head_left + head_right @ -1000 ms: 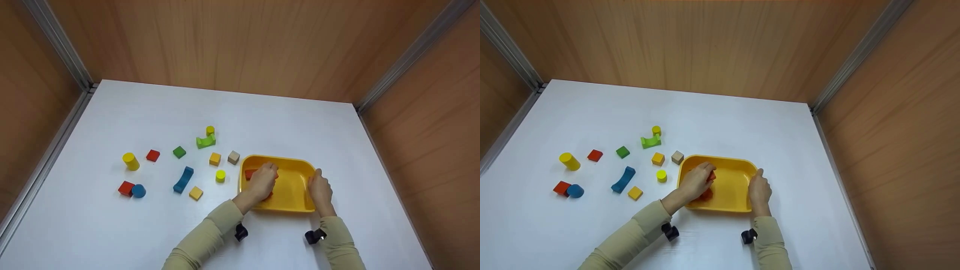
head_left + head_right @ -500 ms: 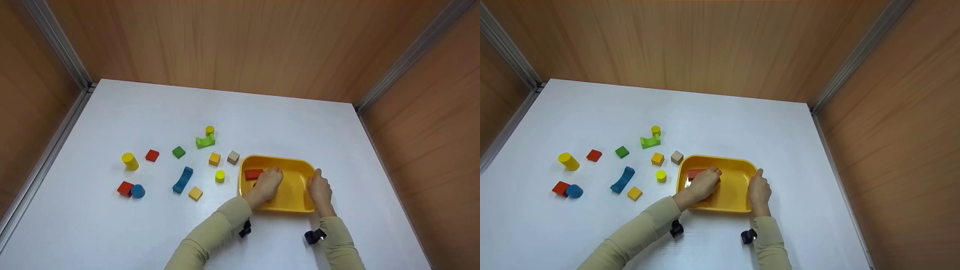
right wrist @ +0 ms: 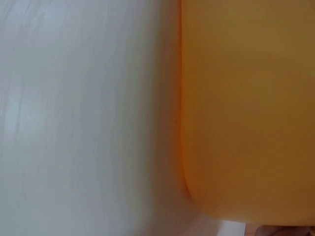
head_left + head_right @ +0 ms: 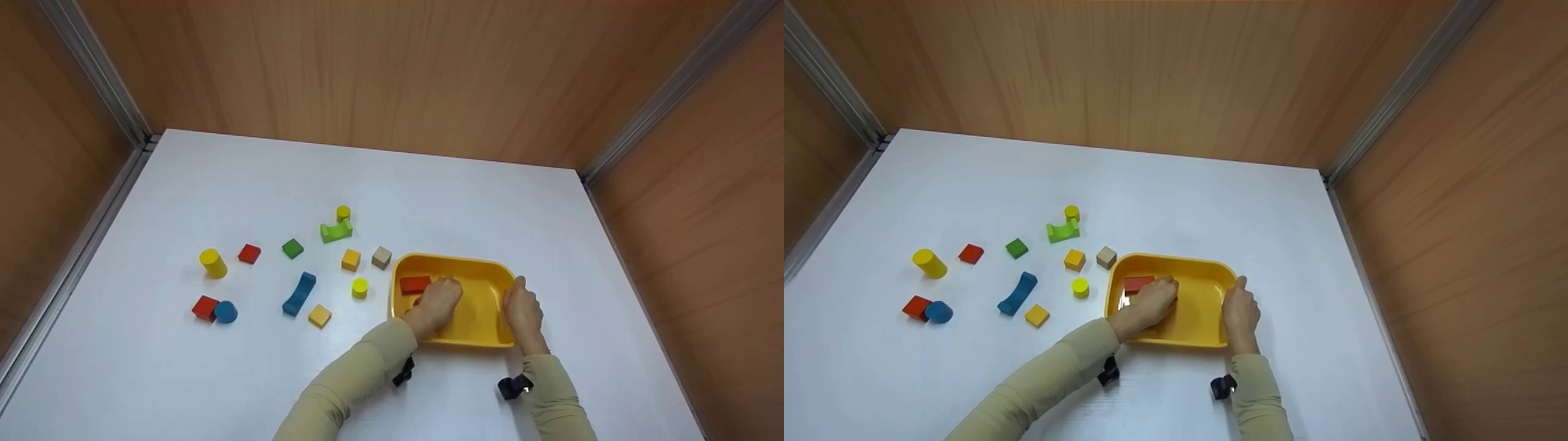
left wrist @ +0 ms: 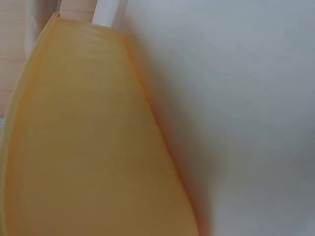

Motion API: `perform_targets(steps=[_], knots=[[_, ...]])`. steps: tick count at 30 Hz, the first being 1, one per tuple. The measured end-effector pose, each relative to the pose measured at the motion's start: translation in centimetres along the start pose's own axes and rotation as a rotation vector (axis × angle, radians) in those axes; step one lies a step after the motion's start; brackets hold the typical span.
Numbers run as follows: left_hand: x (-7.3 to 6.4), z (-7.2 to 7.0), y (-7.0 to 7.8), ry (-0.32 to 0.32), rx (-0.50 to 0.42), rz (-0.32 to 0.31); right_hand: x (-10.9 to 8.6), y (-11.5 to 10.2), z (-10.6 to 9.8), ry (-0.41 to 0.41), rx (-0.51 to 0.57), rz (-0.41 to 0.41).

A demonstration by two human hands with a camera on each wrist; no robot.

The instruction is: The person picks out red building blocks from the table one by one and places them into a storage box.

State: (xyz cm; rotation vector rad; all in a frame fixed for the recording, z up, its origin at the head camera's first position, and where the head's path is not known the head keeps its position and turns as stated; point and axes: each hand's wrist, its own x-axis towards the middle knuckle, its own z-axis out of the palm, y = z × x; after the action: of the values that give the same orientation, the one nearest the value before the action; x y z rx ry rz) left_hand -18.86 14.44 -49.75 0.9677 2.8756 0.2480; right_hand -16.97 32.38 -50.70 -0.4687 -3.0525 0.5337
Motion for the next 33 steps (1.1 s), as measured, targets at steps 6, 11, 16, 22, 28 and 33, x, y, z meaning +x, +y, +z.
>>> perform_targets(steps=[6,11,16,22,28,33], knots=[[0.3,0.1,0.2,-0.070,-0.021,-0.042,0.1,-0.1,-0.1,-0.018,0.006,0.011],[0.4,0.0,0.2,-0.116,-0.051,-0.051,0.3,-0.1,-0.2,-0.034,0.010,0.017],[0.4,0.4,0.1,-0.081,-0.024,-0.047,0.1,-0.1,-0.2,-0.019,0.011,-0.004],[0.0,0.4,0.0,-0.060,-0.047,-0.057,-0.1,-0.2,-0.1,-0.005,0.014,-0.011],[-0.5,0.0,-0.1,-0.044,-0.071,-0.062,-0.1,-0.2,-0.1,0.003,0.007,0.002],[-0.8,-0.4,-0.1,-0.027,-0.089,-0.064,0.0,0.0,0.0,0.020,0.003,-0.014]])
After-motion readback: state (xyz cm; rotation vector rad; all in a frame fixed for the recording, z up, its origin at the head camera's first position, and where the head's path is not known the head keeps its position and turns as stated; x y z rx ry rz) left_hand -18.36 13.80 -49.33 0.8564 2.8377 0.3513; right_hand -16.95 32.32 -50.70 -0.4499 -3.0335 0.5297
